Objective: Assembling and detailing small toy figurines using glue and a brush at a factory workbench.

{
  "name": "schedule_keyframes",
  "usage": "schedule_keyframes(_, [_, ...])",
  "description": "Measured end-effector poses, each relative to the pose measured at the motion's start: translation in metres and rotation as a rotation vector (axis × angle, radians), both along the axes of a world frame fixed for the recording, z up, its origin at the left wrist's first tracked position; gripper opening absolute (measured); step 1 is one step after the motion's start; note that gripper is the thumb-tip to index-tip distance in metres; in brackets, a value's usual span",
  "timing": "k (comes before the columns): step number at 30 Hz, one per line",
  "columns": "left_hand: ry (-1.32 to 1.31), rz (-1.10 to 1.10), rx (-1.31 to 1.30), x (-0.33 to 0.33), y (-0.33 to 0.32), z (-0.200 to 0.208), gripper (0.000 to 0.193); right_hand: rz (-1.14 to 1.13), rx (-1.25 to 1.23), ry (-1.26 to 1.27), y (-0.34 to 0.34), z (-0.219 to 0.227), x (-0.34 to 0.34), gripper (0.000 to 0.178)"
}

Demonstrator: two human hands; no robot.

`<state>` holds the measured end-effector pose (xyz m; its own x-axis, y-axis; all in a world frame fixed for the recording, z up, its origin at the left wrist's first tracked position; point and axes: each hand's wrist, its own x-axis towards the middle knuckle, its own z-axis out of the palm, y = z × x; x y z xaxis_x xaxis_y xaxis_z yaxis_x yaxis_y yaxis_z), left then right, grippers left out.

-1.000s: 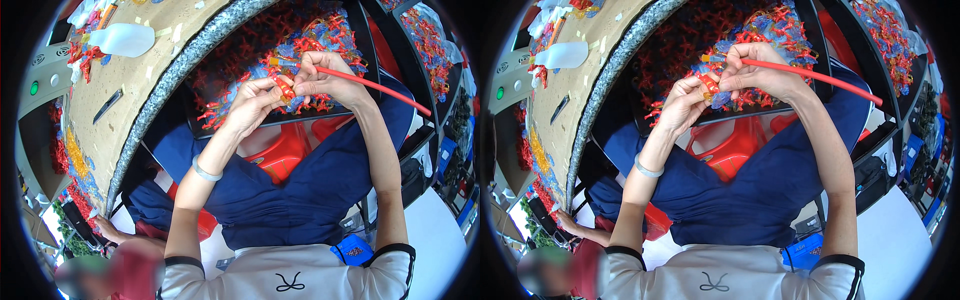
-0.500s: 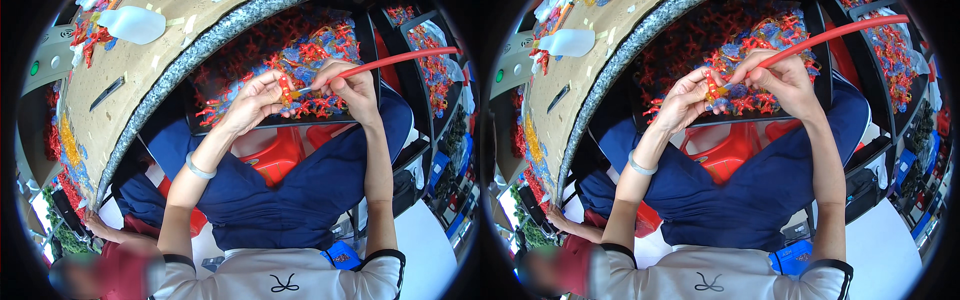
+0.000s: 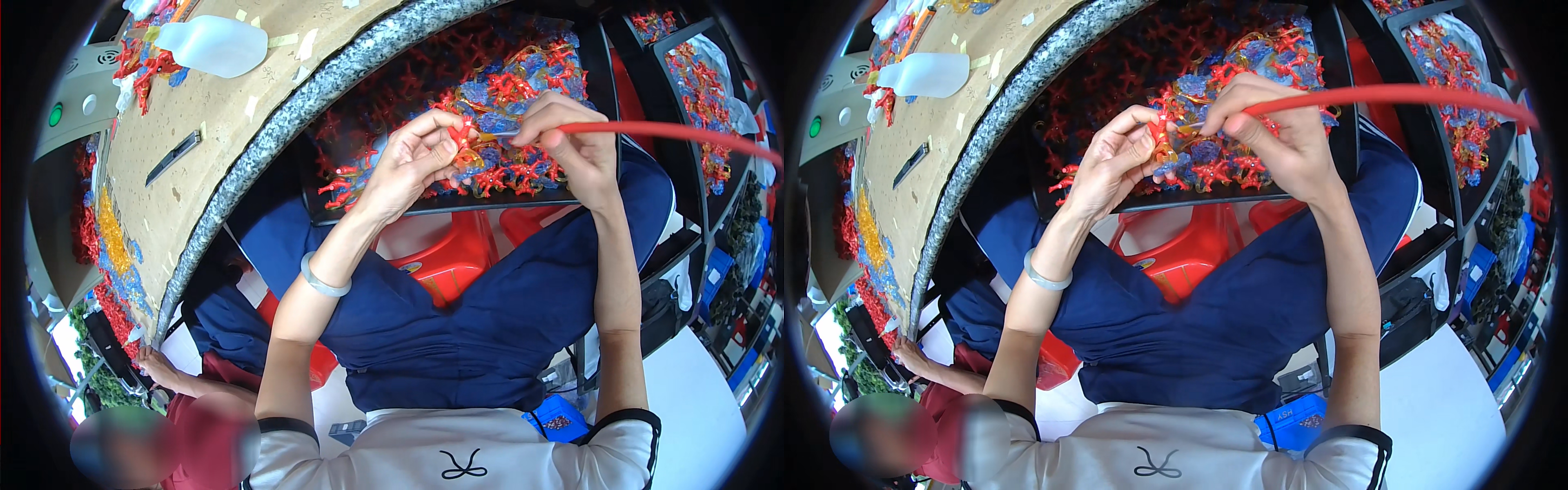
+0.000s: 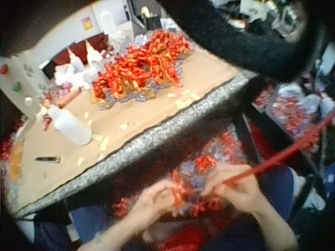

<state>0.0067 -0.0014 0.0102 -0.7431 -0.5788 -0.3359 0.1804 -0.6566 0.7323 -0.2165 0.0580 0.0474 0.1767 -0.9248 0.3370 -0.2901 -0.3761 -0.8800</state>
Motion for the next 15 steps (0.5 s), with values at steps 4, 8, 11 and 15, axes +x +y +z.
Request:
schedule_keyframes(4, [-0.049, 0.009, -0.231, -0.002, 0.001, -0.005, 0.019, -0.022, 0.085, -0.337, 0.003, -0.005, -0.001, 0.025])
schedule_keyframes(8, [-0.115, 0.026, -0.328, 0.000, 0.002, -0.003, 0.018, 0.027, 0.067, -0.222, 0.000, -0.007, 0.009, 0.025])
schedule_keyframes(11, [-0.114, 0.037, -0.401, 0.001, 0.002, -0.003, 0.018, -0.026, 0.041, 0.010, -0.001, -0.006, -0.001, 0.025])
schedule_keyframes(15, [-0.109, 0.069, -0.466, 0.000, 0.001, 0.000, 0.017, -0.151, 0.054, -0.074, 0.000, -0.006, 0.001, 0.020])
